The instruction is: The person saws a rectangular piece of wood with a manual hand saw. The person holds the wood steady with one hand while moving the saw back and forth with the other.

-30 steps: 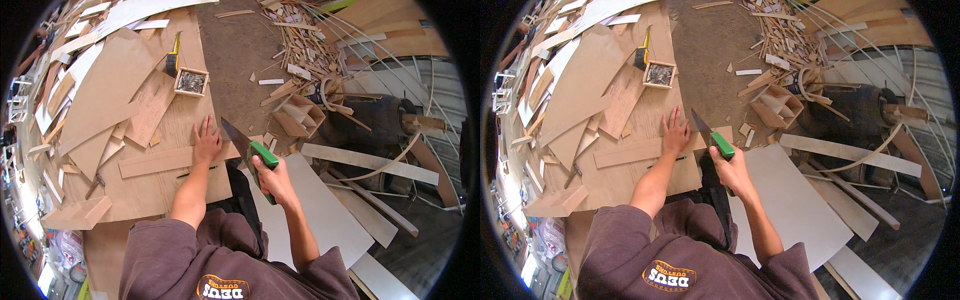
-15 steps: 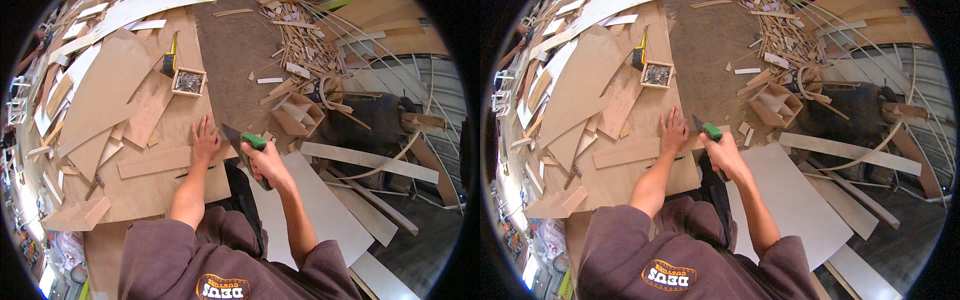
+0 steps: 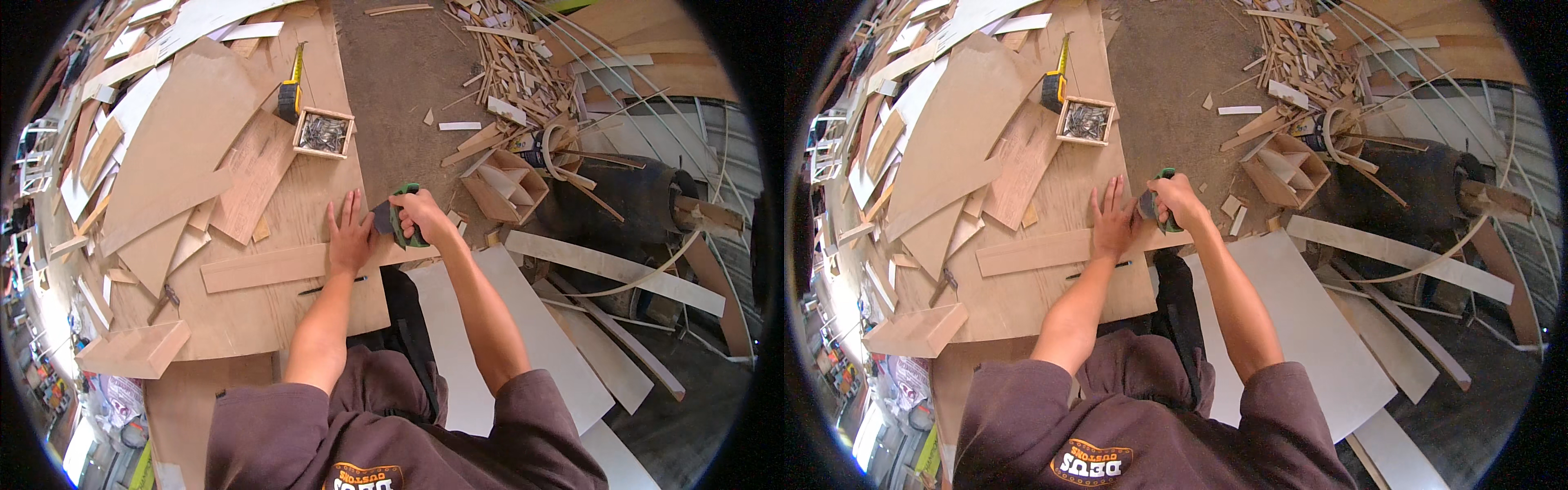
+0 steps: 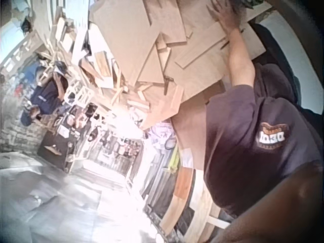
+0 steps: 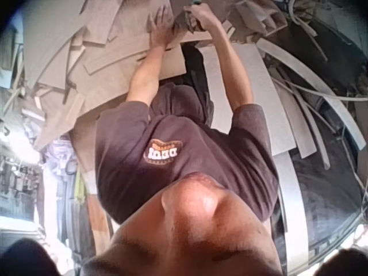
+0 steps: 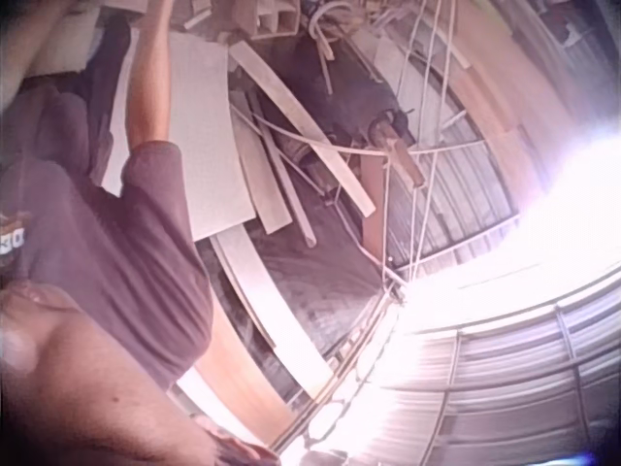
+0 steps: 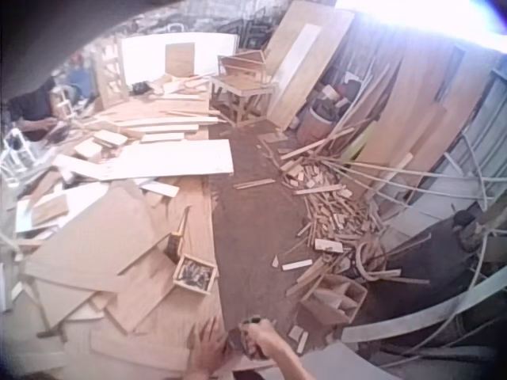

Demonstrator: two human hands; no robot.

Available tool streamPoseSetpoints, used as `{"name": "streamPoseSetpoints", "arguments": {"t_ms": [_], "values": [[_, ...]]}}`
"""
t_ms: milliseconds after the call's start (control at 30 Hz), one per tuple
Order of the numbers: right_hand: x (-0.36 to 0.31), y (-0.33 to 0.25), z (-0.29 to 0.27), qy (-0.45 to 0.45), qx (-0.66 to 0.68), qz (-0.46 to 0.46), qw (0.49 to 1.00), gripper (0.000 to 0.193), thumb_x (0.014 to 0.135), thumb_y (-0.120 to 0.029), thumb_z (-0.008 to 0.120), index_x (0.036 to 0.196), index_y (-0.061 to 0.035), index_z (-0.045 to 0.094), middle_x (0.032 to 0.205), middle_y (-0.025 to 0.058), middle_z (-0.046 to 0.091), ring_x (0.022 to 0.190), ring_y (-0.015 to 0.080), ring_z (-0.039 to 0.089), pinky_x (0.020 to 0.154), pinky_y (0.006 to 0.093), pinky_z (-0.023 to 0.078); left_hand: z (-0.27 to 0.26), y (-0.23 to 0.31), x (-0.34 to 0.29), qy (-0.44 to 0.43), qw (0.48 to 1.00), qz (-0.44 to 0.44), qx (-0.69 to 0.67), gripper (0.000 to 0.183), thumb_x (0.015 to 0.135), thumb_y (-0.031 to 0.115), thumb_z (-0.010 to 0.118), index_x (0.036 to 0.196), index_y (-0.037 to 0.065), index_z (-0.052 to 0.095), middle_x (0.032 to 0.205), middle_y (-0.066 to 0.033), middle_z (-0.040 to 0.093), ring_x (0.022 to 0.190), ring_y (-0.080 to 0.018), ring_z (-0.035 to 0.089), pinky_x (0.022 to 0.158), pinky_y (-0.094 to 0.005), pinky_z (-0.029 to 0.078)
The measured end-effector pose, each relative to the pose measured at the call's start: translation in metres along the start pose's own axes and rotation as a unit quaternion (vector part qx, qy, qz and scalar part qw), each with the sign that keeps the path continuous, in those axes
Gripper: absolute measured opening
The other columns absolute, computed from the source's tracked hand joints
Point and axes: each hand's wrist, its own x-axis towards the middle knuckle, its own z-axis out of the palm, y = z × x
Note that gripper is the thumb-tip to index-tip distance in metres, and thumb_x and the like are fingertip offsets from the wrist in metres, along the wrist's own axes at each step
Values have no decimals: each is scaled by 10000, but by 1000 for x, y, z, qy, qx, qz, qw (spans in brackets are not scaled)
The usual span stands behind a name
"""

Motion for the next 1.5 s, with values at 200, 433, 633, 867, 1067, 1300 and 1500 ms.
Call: {"name": "streamPoseSetpoints", "arguments": {"t_ms": [200, 433, 633, 867, 1067, 1300, 1500], "values": [[53, 9, -3, -22, -24, -52, 998, 310, 957, -199, 665, 786, 39, 565, 671, 121, 553, 479, 247, 547, 428, 429, 426, -3, 6, 1, -38, 999, 6, -6, 355, 944, 377, 553, 1189, 183, 723, 1668, -120, 276, 1570, -253, 185, 1245, -619, 105], [70, 32, 14, 23, -26, -60, 998, 310, 1005, -282, 642, 823, -47, 554, 616, -1, 431, 461, 127, 388, 407, 327, 313, -4, 4, 2, -84, 996, -11, 26, 370, 924, 370, 579, 1217, 195, 720, 1677, -121, 257, 1577, -258, 159, 1248, -625, 77], [114, 76, 35, 213, -167, -317, 909, 308, 969, -249, 657, 1028, 52, 631, 797, 272, 675, 777, 424, 663, 764, 500, 501, -7, 1, -1, -68, 998, -6, 10, 353, 906, 349, 595, 1187, 179, 726, 1675, -132, 271, 1577, -264, 167, 1246, -632, 87], [156, 100, 7, 233, 25, -309, 922, 272, 1017, -265, 643, 1023, -1, 577, 716, 110, 615, 646, 288, 624, 623, 414, 480, -12, 20, 13, -58, 998, 14, -34, 299, 901, 316, 601, 1124, 158, 721, 1665, -131, 298, 1567, -266, 205, 1251, -621, 98], [73, 40, 2, 104, 262, -340, 897, 286, 1040, -326, 634, 913, -100, 514, 580, -50, 424, 415, 65, 369, 381, 266, 292, -4, 3, 0, -42, 999, -6, -24, 324, 932, 369, 587, 1132, 156, 726, 1656, -136, 305, 1562, -261, 211, 1253, -615, 99], [-32, 65, -17, 178, 183, -393, 883, 270, 1045, -311, 633, 941, -99, 502, 580, -56, 386, 429, 56, 349, 386, 267, 293, -19, 1, 1, -99, 987, 60, -114, 535, 838, 541, 693, 1184, 135, 732, 1646, -157, 305, 1556, -270, 212, 1259, -571, 114], [-112, 126, -34, 178, 242, -332, 894, 266, 1027, -306, 657, 939, -112, 497, 585, -51, 389, 435, 56, 349, 386, 263, 290, -21, -27, -9, -106, 957, 201, -181, 646, 721, 552, 813, 1159, 84, 729, 1604, -139, 376, 1546, -270, 226, 1255, -511, 178]]}}
